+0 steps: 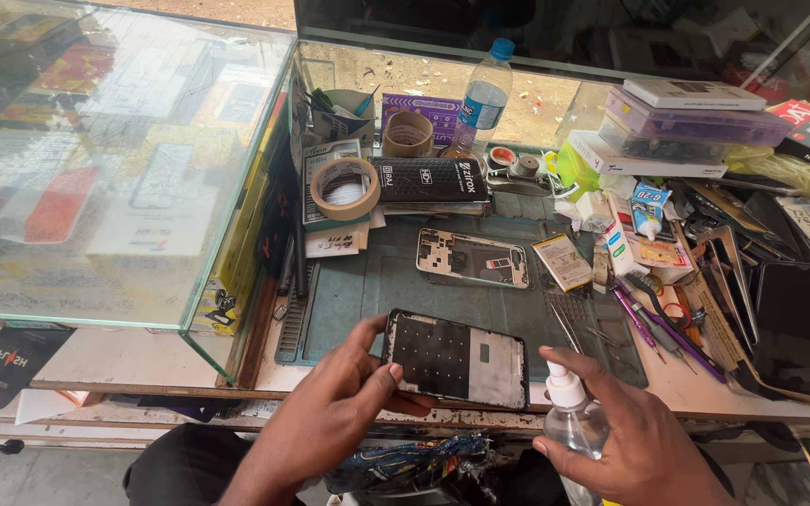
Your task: The person disassembles a smartphone by prying open the casing and removing the back cover. They then use tweezers to peel off a protective film from the internal components and apply a liquid from a spray bottle to the device's interior.
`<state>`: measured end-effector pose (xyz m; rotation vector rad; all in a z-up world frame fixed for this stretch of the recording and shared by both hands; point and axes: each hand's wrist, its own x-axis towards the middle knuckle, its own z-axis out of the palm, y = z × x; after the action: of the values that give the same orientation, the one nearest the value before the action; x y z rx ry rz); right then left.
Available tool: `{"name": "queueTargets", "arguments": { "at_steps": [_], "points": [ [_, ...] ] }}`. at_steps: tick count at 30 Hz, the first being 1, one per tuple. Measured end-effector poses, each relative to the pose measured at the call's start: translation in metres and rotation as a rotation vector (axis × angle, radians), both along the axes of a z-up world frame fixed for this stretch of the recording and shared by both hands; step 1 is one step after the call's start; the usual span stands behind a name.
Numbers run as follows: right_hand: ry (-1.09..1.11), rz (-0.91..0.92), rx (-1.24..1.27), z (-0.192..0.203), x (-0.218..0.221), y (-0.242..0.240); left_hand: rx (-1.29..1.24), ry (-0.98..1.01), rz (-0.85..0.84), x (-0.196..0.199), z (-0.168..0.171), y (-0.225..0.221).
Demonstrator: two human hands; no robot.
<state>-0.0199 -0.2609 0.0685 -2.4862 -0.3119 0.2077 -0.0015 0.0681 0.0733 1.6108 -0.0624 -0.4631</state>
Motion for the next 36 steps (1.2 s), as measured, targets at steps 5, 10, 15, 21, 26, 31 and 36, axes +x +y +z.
{"name": "queueTargets", "arguments": {
  "at_steps": [5, 10, 15, 21, 26, 31, 36],
  "points": [
    [0.054, -0.004, -0.018, -0.004, -0.001, 0.008, 0.106, -0.198, -0.086, 0.011, 0.019, 0.01],
    [0.051, 0.063, 0.03, -0.008, -0.001, 0.011, 0.022, -0.165, -0.179, 0.029, 0.032, 0.009],
    [-0.114, 0.161, 0.042, -0.016, -0.009, 0.008, -0.07, -0.143, -0.232, 0.046, 0.036, 0.011],
    [-0.177, 0.23, 0.059, -0.03, -0.016, 0.01, -0.118, -0.156, -0.262, 0.05, 0.027, 0.007],
    [-0.07, 0.148, 0.004, -0.033, -0.019, 0.013, -0.143, -0.161, -0.274, 0.054, 0.024, 0.01],
    [-0.078, 0.163, 0.069, -0.033, -0.018, 0.007, -0.126, -0.16, -0.266, 0.054, 0.023, 0.01],
    [-0.017, 0.178, 0.072, -0.029, -0.015, 0.001, -0.165, -0.186, -0.323, 0.055, 0.02, 0.013]
  ]
}}
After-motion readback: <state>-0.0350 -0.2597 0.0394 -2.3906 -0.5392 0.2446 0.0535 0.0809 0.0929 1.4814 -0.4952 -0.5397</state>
